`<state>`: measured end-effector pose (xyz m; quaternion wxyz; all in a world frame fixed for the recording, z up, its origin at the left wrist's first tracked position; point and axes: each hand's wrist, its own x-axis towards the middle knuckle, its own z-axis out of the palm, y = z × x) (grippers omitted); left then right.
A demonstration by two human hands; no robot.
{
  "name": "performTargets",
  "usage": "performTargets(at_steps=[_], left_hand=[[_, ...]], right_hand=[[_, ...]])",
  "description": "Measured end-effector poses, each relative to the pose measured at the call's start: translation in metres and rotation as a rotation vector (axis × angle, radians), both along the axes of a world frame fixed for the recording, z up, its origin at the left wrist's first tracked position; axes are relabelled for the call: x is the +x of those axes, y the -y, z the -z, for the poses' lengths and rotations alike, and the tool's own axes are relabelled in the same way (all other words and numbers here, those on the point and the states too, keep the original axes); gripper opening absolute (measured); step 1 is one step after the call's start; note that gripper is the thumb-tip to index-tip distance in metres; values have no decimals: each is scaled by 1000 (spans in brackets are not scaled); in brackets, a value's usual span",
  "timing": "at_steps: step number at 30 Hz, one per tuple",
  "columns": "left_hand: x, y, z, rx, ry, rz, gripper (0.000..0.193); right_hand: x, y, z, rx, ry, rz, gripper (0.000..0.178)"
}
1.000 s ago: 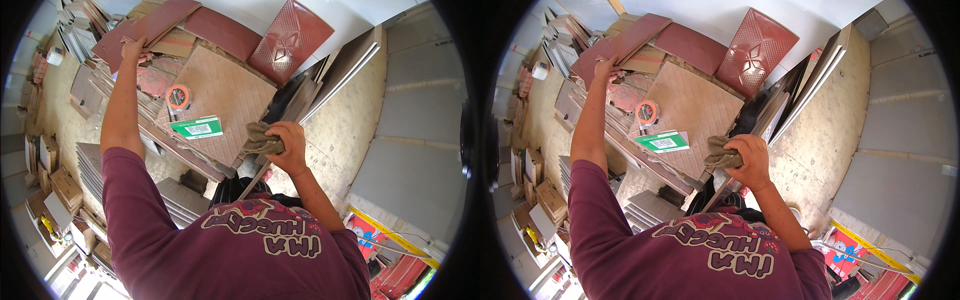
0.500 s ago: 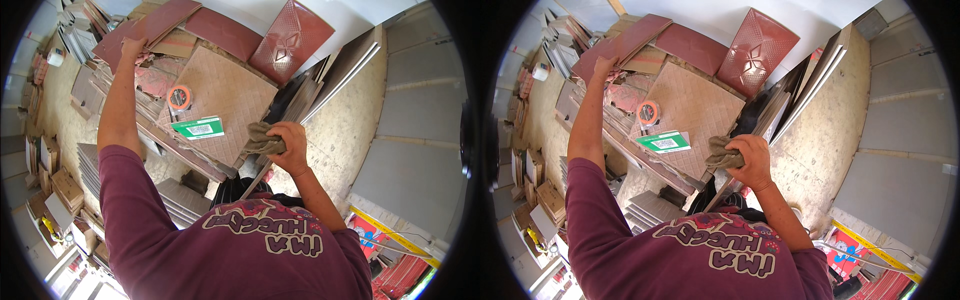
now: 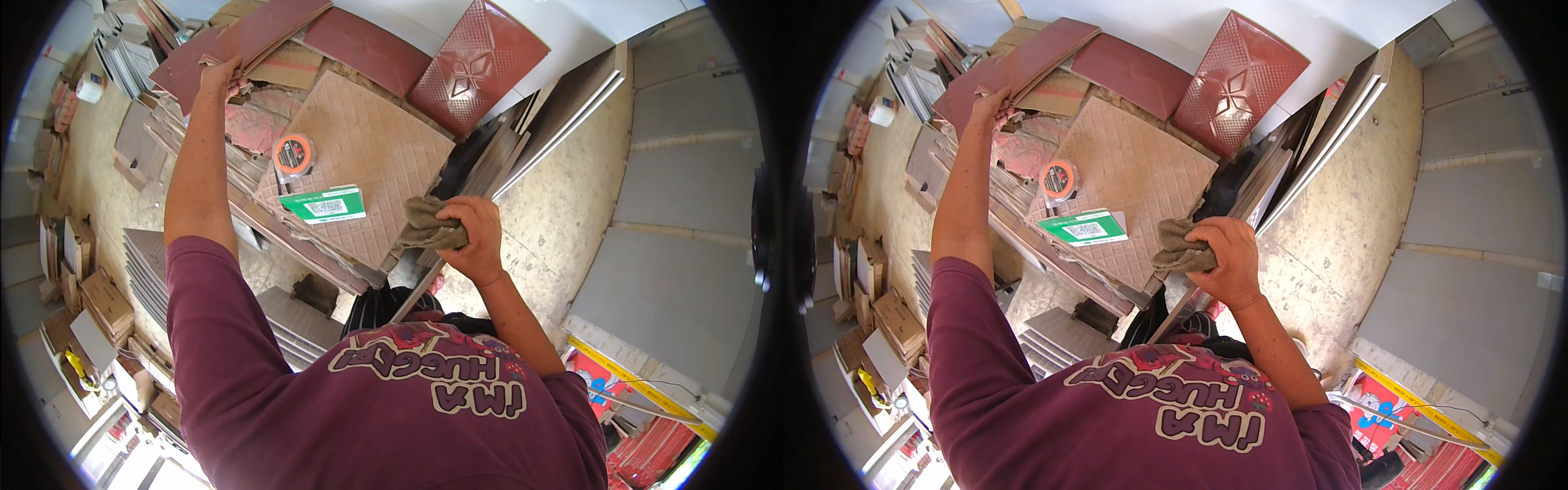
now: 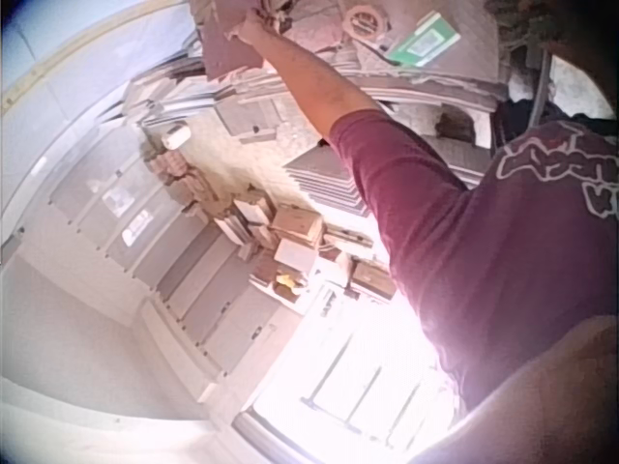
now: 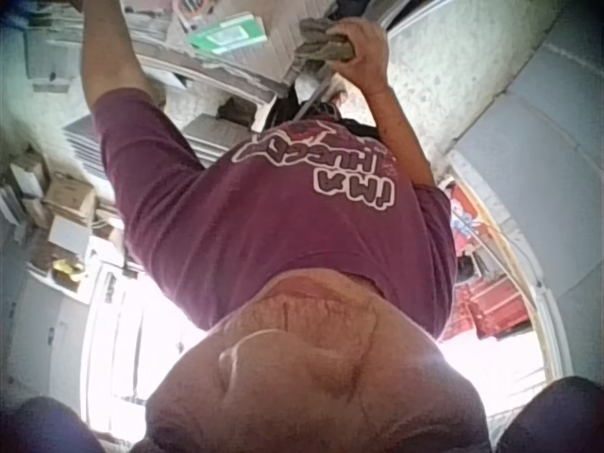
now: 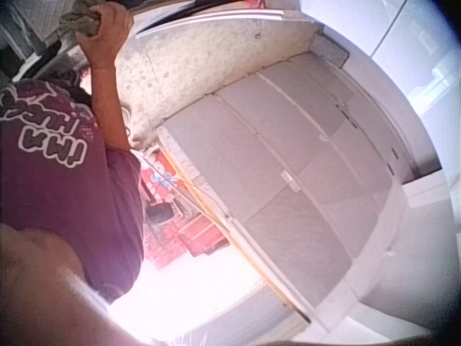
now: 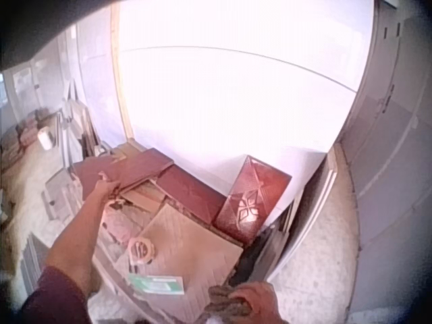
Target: The person wipes dust and debris off several ceramic tiles using a dry cloth and stacks them on a workbench.
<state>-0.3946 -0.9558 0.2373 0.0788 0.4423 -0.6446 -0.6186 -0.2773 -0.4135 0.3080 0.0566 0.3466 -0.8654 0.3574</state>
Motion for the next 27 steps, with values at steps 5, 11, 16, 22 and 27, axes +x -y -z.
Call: performTargets(at_steps=[5, 11, 16, 22, 27], left_hand=[[6, -15, -2, 48, -62, -12, 19], [19, -32, 1, 75, -150, 0, 20], [42, -47, 0, 68, -170, 56, 23], [48, -54, -6, 99, -113, 70, 28], [40, -59, -5, 216, -166, -3, 30]], right_hand=[[0, -1, 2, -1, 3, 0, 46], [0, -1, 1, -2, -1, 0, 45], [-1, -1, 1, -5, 2, 0, 44], [0, -1, 2, -8, 6, 1, 44], [0, -1, 3, -3, 6, 5, 43]])
